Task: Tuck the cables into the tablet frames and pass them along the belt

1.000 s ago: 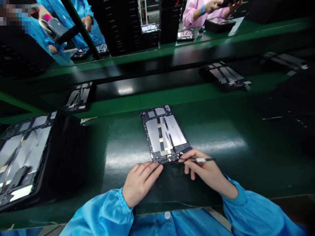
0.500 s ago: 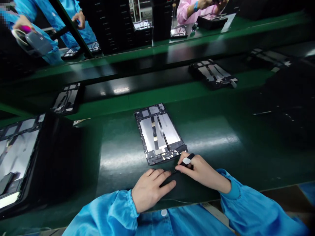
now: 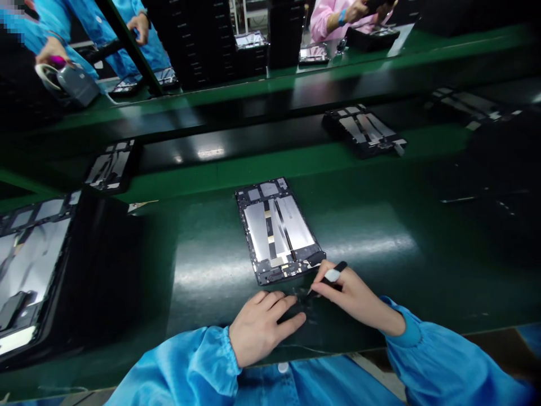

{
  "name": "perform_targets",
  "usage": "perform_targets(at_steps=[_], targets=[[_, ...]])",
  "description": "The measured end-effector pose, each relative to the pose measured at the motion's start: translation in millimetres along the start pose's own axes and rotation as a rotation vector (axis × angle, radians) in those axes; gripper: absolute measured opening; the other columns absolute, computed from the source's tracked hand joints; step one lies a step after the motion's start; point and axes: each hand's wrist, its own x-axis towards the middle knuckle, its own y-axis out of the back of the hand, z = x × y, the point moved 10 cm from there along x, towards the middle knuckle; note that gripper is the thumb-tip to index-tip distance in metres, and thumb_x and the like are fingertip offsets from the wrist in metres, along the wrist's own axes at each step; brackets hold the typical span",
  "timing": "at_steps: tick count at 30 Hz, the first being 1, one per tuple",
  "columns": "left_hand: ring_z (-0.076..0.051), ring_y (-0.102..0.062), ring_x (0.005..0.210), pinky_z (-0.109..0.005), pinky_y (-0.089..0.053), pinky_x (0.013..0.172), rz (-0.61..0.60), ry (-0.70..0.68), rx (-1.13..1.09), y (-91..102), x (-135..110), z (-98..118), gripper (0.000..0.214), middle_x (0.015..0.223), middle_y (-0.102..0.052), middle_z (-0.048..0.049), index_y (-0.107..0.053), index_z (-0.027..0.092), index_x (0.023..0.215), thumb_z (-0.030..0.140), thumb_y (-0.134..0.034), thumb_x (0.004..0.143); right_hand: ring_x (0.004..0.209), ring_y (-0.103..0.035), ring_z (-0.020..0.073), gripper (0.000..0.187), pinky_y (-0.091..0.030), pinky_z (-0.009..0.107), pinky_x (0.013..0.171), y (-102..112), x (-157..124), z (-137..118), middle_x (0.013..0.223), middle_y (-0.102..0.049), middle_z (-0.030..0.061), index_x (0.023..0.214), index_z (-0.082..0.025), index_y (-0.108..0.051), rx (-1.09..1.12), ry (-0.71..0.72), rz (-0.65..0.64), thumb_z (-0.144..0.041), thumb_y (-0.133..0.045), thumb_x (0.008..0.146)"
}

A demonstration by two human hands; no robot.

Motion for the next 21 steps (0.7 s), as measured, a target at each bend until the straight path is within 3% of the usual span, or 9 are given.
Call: perform_targets(at_steps=[3, 5, 10, 14, 21], targets=[[-0.02, -0.057, 0.099, -0.032, -0.047, 0.077, 0.061, -0.01, 0.001, 12.7, -2.5, -0.7, 0.026, 0.12, -0.063, -0.0074, -0.062, 0.022, 0.12, 0.016, -0.048, 0.098, 0.063, -0.062, 0.015, 0.029, -0.053, 0.027, 0.056, 13.6, 12.4, -7.2, 0.076, -0.062, 0.0023, 0.078, -0.019, -0.059, 0.18, -0.018, 0.076, -0.044, -0.058, 0.092], [-0.019, -0.058, 0.095, -0.03, -0.046, 0.074, 0.128, 0.018, -0.002, 26.3, -8.0, -8.6, 0.024, 0.114, -0.066, -0.007, -0.063, 0.019, 0.116, 0.014, -0.049, 0.097, 0.068, -0.066, 0.0166, 0.031, -0.056, 0.026, 0.056, 11.5, 27.5, -13.6, 0.076, -0.061, 0.0023, 0.077, -0.019, -0.058, 0.236, -0.041, 0.065, -0.047, -0.062, 0.088], [-0.017, -0.06, 0.09, -0.029, -0.046, 0.075, 0.248, 0.195, 0.022, 49.1, -28.1, -45.9, 0.018, 0.104, -0.069, -0.0064, -0.064, 0.016, 0.11, 0.014, -0.055, 0.095, 0.065, -0.072, 0.02, 0.029, -0.056, 0.024, 0.049, -28.1, 65.5, -18.5, 0.062, -0.064, 0.0001, 0.081, -0.019, -0.053, 0.293, -0.156, -0.157, -0.044, -0.068, 0.083], [-0.017, -0.06, 0.091, -0.029, -0.048, 0.079, 0.276, 0.234, 0.057, 47.3, -34.7, -56.9, 0.019, 0.104, -0.069, -0.0063, -0.064, 0.016, 0.112, 0.014, -0.056, 0.094, 0.062, -0.072, 0.0194, 0.028, -0.056, 0.023, 0.048, -46.8, 77.4, -16.4, 0.058, -0.065, -0.0006, 0.082, -0.018, -0.053, 0.267, -0.182, -0.249, -0.041, -0.069, 0.083], [-0.017, -0.06, 0.093, -0.03, -0.049, 0.08, 0.26, 0.246, 0.061, 38.7, -35.8, -58.5, 0.02, 0.106, -0.069, -0.0066, -0.064, 0.017, 0.113, 0.016, -0.054, 0.096, 0.06, -0.071, 0.0174, 0.026, -0.055, 0.022, 0.047, -54.5, 79.4, -12.3, 0.059, -0.067, -0.0007, 0.081, -0.019, -0.053, 0.26, -0.219, -0.307, -0.039, -0.068, 0.083]])
